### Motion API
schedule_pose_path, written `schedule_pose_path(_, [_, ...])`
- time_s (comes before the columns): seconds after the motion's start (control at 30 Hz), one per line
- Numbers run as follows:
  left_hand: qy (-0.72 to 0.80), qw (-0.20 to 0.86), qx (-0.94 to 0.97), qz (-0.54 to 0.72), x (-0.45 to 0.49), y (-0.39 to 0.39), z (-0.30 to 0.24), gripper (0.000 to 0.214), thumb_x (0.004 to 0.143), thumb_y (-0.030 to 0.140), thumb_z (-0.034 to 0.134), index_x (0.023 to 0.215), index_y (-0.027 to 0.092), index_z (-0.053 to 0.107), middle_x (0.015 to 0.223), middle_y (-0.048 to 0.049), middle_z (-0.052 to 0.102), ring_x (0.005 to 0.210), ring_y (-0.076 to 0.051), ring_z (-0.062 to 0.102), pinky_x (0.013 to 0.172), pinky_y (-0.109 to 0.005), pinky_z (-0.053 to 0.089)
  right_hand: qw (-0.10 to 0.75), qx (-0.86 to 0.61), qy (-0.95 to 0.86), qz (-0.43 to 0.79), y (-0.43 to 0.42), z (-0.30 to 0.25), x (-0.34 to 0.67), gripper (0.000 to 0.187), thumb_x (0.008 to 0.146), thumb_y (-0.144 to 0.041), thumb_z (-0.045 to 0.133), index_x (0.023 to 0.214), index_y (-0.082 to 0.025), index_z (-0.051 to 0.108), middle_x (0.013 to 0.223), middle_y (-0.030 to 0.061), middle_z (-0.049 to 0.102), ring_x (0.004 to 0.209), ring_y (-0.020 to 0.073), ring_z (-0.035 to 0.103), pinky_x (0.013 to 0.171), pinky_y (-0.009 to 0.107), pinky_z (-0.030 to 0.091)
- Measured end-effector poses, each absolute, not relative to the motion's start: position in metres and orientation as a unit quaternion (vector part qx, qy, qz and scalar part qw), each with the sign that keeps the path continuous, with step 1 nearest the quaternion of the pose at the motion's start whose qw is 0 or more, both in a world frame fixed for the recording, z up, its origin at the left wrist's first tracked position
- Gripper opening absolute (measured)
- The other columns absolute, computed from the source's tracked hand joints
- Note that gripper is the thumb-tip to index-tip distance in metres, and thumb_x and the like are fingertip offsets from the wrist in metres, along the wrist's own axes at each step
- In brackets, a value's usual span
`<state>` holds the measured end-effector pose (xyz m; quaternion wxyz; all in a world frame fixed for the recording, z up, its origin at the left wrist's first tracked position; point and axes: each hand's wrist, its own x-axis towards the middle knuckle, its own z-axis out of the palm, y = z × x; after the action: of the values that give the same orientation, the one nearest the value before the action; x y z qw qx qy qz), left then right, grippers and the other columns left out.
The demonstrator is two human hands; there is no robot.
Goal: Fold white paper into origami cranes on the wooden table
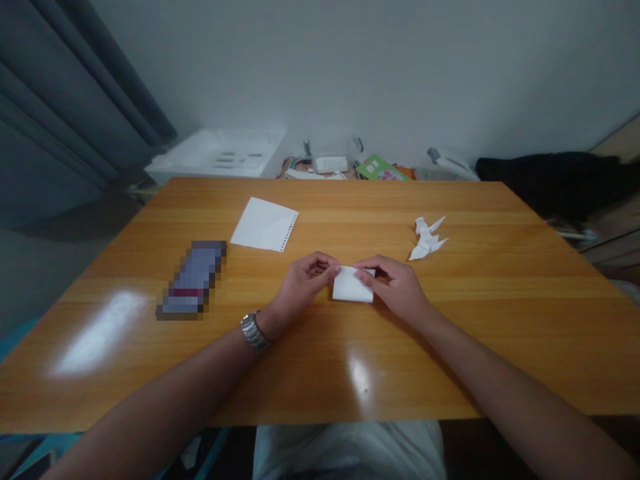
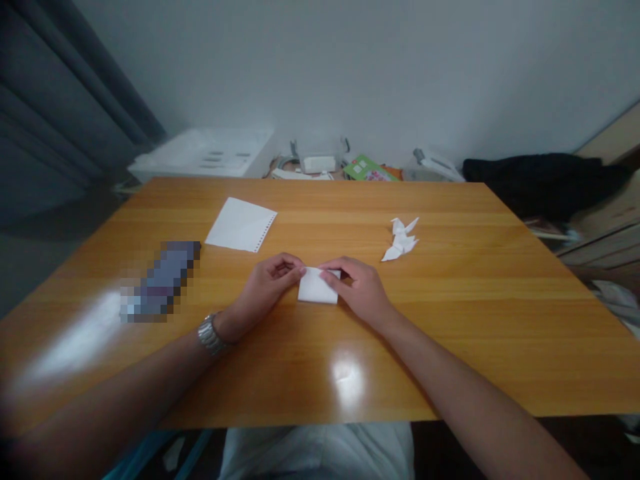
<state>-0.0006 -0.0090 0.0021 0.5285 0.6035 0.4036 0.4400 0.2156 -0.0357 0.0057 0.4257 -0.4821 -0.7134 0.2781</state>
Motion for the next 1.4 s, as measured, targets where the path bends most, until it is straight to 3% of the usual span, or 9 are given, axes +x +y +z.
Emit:
schedule_pose_path(0.2, [0.408, 0.452, 0.673, 0.420, -0.002, -0.011, 0.007, 0.022, 0.090, 0.038, 0.070, 0.090, 0.015, 0.066, 0.085, -0.0035, 0.071, 0.075, -0.014, 0.066, 0.068, -0.024, 0.054, 0.416, -0.477, -0.714, 0.301, -0.035, 0.004, 0.217, 0.019, 0.093, -0.038, 0.067, 0.102, -0.022, 0.074, 0.099, 0.0057, 0.076, 0.090, 0.0209, 0.070, 0.081, 0.033, 0.054])
schedule_pose_path(0.4, [0.402, 0.376, 0.739, 0.388, -0.008, -0.014, 0.015, 0.016, 0.094, 0.032, 0.065, 0.093, 0.017, 0.067, 0.087, -0.0034, 0.072, 0.080, -0.014, 0.068, 0.075, -0.025, 0.056, 0.391, -0.462, -0.718, 0.345, -0.035, 0.005, 0.217, 0.020, 0.094, -0.038, 0.066, 0.104, -0.022, 0.072, 0.098, 0.0047, 0.076, 0.088, 0.0198, 0.069, 0.080, 0.031, 0.053])
schedule_pose_path(0.77, [0.380, 0.361, 0.772, 0.358, -0.011, -0.013, 0.012, 0.012, 0.091, 0.029, 0.070, 0.095, 0.017, 0.070, 0.089, -0.0034, 0.074, 0.081, -0.014, 0.068, 0.075, -0.025, 0.055, 0.299, -0.463, -0.750, 0.367, -0.039, 0.011, 0.215, 0.024, 0.096, -0.041, 0.061, 0.092, -0.021, 0.073, 0.086, 0.0017, 0.075, 0.076, 0.0175, 0.066, 0.068, 0.027, 0.047])
schedule_pose_path(1.1, [0.397, 0.431, 0.711, 0.389, -0.004, -0.019, 0.010, 0.026, 0.089, 0.040, 0.072, 0.098, 0.016, 0.070, 0.093, -0.0068, 0.076, 0.085, -0.017, 0.072, 0.080, -0.029, 0.060, 0.352, -0.486, -0.720, 0.349, -0.039, 0.011, 0.214, 0.028, 0.097, -0.044, 0.060, 0.087, -0.020, 0.072, 0.080, 0.0015, 0.072, 0.072, 0.0172, 0.063, 0.066, 0.028, 0.048])
schedule_pose_path(1.4, [0.413, 0.416, 0.709, 0.393, -0.004, -0.018, 0.005, 0.019, 0.092, 0.035, 0.068, 0.091, 0.016, 0.071, 0.088, -0.0047, 0.075, 0.078, -0.015, 0.071, 0.074, -0.026, 0.058, 0.384, -0.489, -0.692, 0.365, -0.040, 0.010, 0.213, 0.025, 0.096, -0.043, 0.062, 0.088, -0.020, 0.070, 0.079, 0.0012, 0.071, 0.070, 0.0165, 0.062, 0.063, 0.027, 0.047])
